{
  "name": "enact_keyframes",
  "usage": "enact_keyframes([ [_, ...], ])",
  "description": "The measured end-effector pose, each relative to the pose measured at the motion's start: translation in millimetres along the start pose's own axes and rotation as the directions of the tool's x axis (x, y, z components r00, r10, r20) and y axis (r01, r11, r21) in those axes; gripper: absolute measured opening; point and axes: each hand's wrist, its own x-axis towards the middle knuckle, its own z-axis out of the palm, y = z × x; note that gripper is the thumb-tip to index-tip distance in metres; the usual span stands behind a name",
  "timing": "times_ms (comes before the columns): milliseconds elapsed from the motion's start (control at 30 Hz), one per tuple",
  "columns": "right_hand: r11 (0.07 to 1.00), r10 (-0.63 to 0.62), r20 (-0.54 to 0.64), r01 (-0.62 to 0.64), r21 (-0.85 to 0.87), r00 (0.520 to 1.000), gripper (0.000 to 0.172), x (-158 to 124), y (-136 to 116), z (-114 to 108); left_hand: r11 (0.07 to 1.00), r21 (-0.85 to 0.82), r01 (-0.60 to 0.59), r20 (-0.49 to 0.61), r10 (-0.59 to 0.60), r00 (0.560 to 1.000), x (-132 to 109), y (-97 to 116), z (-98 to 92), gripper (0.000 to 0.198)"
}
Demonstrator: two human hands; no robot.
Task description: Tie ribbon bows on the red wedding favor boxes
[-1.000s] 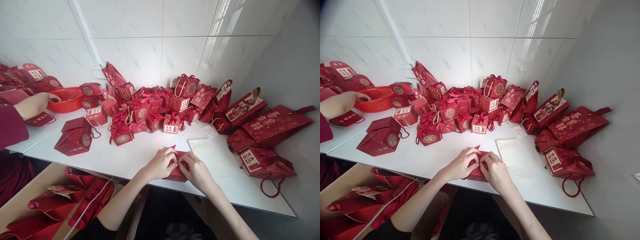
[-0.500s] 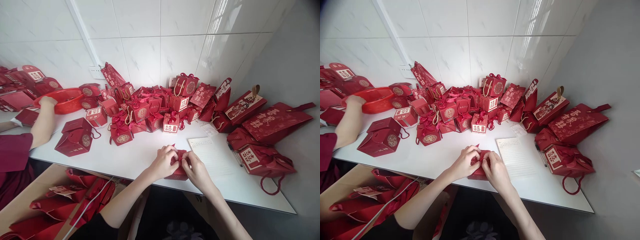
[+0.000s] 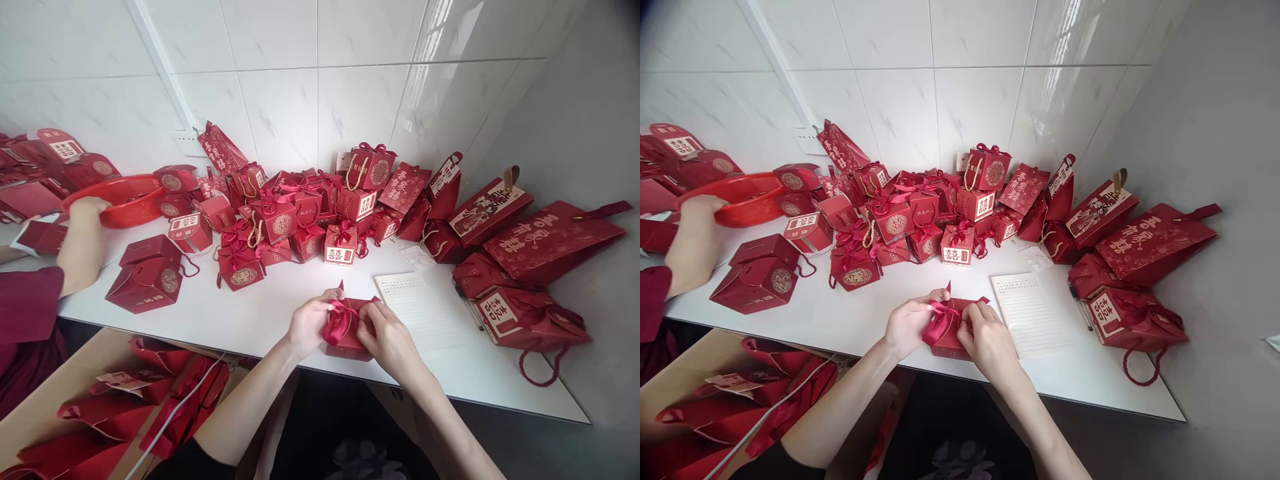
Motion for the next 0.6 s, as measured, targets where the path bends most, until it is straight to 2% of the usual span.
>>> enact_keyframes([
  [100,0.999,0.010,-0.004,-0.010,-0.039,1.000,0.011,0,0,2,0.984,-0.176,-0.025,0.017,0.029,0.999,-3,13,-6.3,0.018],
  [200,0.999,0.025,0.001,-0.025,-0.042,1.000,0.010,-1,0,3,0.950,-0.266,-0.167,-0.069,0.154,0.986,-7,31,-12.9,0.019],
  [267,1.000,0.029,0.025,-0.029,-0.013,0.999,0.009,0,-2,1,0.935,-0.243,-0.258,-0.155,0.226,0.962,-9,40,-17.5,0.020],
  [333,1.000,0.025,0.061,-0.026,0.004,0.998,0.008,2,-5,-2,0.936,-0.150,-0.318,-0.203,0.286,0.937,-11,46,-21.7,0.018],
  [433,1.000,0.000,0.115,0.001,-0.014,0.993,0.011,7,-11,-7,0.933,-0.021,-0.359,-0.194,0.349,0.917,-14,49,-26.4,0.020],
  [500,0.999,-0.053,0.122,0.054,-0.004,0.991,0.009,11,-12,-9,0.924,-0.035,-0.381,-0.176,0.370,0.912,-15,50,-28.5,0.024],
  [600,0.986,-0.114,0.039,0.108,0.130,0.993,0.011,17,-11,-11,0.905,-0.106,-0.412,-0.168,0.392,0.904,-16,53,-31.0,0.027],
])
